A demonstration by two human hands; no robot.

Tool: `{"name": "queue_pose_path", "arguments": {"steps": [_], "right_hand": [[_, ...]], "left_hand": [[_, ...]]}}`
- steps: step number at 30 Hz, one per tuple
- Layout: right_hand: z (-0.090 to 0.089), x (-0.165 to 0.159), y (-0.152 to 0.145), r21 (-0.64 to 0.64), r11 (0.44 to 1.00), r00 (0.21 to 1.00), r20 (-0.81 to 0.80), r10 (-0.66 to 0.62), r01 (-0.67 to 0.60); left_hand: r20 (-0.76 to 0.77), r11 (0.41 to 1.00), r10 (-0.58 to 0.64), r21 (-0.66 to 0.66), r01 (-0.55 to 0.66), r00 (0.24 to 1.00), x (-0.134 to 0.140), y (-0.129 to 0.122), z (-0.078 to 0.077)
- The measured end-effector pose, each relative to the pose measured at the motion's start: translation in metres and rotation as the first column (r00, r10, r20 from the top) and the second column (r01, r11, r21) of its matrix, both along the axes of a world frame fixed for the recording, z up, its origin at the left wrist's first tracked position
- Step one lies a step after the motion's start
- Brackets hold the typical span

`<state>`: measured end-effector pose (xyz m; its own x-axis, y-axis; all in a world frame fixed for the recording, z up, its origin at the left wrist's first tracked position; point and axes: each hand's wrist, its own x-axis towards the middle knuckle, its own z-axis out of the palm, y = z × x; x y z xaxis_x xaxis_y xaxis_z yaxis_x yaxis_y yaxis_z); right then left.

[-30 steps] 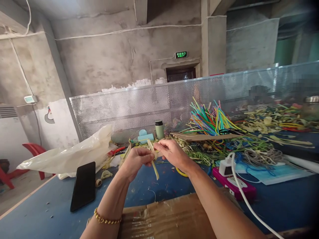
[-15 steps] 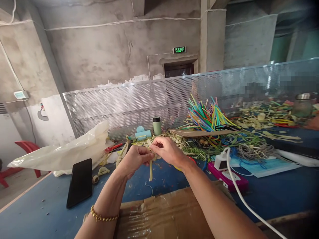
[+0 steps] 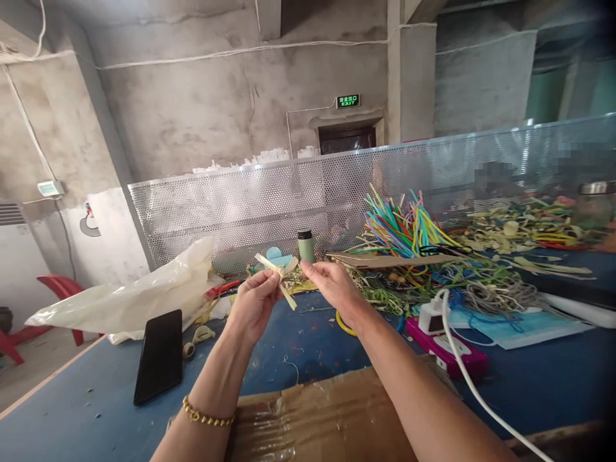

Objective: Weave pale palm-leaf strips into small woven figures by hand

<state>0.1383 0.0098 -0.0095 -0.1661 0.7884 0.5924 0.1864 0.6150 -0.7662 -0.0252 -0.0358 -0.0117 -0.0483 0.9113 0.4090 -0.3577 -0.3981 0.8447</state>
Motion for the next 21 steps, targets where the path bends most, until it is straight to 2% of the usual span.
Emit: {"name": "queue_pose_path", "arguments": {"steps": [2, 4, 6, 9, 13, 17, 21], "right_hand": [[0.000, -0.004, -0.003, -0.031, 0.984, 0.981, -0.086, 0.172, -0.175], [0.001, -0.008, -0.006, -0.026, 0.967, 0.951, -0.189, 0.245, -0.254], [0.002, -0.009, -0.008, 0.003, 0.974, 0.950, -0.221, 0.221, -0.226], [0.003, -0.008, -0.010, 0.065, 0.988, 0.979, -0.141, 0.145, -0.137], [0.003, -0.008, -0.010, 0.124, 0.989, 0.995, -0.048, 0.092, -0.085], [0.003, -0.007, -0.011, 0.113, 0.988, 0.992, -0.063, 0.113, -0.105], [0.002, -0.006, -0.012, 0.117, 0.993, 0.998, -0.046, 0.038, -0.032]], "left_hand": [[-0.001, 0.999, -0.038, -0.008, 0.038, 0.999, 0.004, 0.000, -0.001], [-0.024, 0.997, -0.070, -0.020, 0.070, 0.997, 0.008, -0.002, -0.002], [-0.050, 0.996, -0.085, -0.032, 0.084, 0.995, 0.011, -0.004, -0.002], [-0.096, 0.997, -0.070, -0.043, 0.066, 0.993, 0.012, -0.007, -0.001], [-0.175, 0.998, 0.041, -0.046, -0.049, 0.984, 0.011, -0.006, -0.001], [-0.247, 0.992, 0.109, -0.036, -0.122, 0.963, 0.012, -0.005, -0.003], [-0.290, 0.988, 0.145, 0.000, -0.152, 0.946, 0.014, -0.006, -0.003]]}}
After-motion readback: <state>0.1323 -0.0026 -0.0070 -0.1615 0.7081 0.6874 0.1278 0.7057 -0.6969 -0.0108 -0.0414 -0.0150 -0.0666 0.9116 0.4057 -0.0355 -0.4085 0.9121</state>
